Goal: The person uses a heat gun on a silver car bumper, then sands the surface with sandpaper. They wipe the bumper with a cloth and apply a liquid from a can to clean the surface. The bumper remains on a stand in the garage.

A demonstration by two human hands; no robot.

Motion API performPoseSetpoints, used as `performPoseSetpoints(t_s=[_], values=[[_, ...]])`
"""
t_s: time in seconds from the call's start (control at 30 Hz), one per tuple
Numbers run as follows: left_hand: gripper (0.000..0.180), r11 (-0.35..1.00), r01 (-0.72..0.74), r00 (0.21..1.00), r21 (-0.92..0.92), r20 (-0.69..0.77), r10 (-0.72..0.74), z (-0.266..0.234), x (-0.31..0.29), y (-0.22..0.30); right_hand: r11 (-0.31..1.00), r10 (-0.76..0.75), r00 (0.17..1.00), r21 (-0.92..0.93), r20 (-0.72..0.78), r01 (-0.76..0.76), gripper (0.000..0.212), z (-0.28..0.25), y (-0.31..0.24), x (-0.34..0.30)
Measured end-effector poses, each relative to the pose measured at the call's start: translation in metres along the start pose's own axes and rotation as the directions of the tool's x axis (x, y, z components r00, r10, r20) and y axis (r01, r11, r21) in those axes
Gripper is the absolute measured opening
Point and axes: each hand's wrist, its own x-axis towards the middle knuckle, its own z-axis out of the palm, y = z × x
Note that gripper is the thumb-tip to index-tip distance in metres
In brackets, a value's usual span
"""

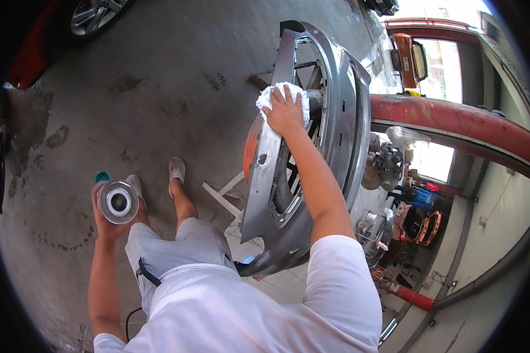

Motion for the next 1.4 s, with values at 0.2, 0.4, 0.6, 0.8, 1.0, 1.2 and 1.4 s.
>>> performPoseSetpoints(t_s=[0.2,0.4,0.6,0.8,1.0,1.2,1.4], values=[[0.075,1.000,-0.008,1.000,-0.004,-0.006,0.008,-0.023,0.017,-0.033,0.967,-0.254,0.967,0.001,0.020,0.254,0.064,-0.009,-0.031,-0.094],[0.080,0.996,-0.059,0.998,0.061,0.024,0.058,-0.040,0.020,-0.062,0.999,0.034,0.999,-0.042,0.020,-0.033,0.064,0.002,0.000,-0.004],[0.092,0.997,-0.012,0.999,0.076,0.040,0.008,-0.040,0.006,-0.066,0.993,-0.118,0.990,0.027,0.076,0.116,0.072,0.007,-0.116,-0.205],[0.095,0.998,-0.066,0.997,-0.009,0.042,0.066,-0.038,-0.004,-0.044,0.900,-0.430,0.897,0.134,0.107,0.415,0.075,0.006,-0.094,-0.242],[0.086,0.996,-0.066,0.997,0.068,0.043,0.063,-0.042,-0.023,-0.021,0.998,-0.035,0.992,-0.039,0.122,0.040,0.069,-0.013,0.014,-0.038],[0.080,0.992,-0.067,0.997,0.106,0.051,0.062,-0.047,-0.041,-0.005,0.997,-0.069,0.998,-0.020,-0.004,0.069,0.065,0.006,-0.046,-0.086],[0.079,0.991,-0.129,0.992,0.039,0.018,0.128,-0.037,-0.029,0.009,0.953,-0.272,0.961,0.126,-0.045,0.276,0.073,0.022,-0.132,-0.288]])
